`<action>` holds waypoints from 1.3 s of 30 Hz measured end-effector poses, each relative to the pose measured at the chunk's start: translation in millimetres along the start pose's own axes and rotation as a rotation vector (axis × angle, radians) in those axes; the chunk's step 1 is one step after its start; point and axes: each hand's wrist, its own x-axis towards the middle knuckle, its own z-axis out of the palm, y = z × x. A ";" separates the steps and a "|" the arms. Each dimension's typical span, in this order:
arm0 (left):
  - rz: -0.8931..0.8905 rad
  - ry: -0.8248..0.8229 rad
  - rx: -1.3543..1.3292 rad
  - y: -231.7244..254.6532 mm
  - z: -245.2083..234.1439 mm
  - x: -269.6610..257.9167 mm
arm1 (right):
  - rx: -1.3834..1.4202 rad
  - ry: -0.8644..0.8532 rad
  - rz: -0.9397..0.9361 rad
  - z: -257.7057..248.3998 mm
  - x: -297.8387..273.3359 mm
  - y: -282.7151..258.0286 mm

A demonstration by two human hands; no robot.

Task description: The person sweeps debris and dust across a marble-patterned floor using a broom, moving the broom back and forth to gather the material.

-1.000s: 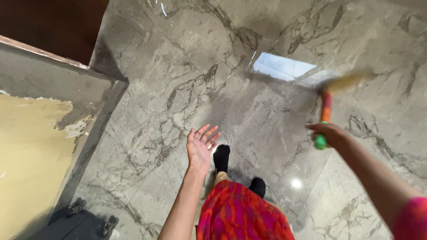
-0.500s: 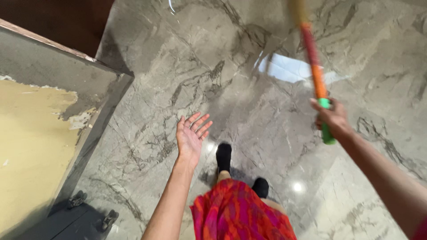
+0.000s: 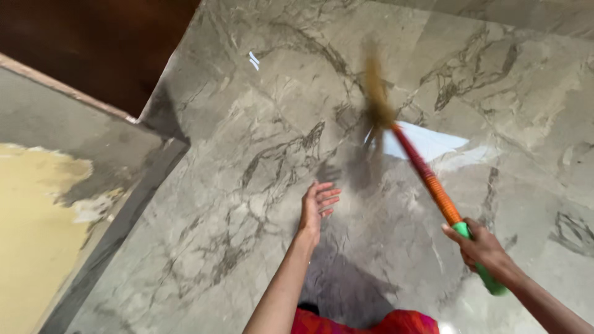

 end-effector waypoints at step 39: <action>0.797 0.140 1.407 -110.5 -104.8 244.7 | -0.987 0.457 -0.553 182.5 296.2 -25.0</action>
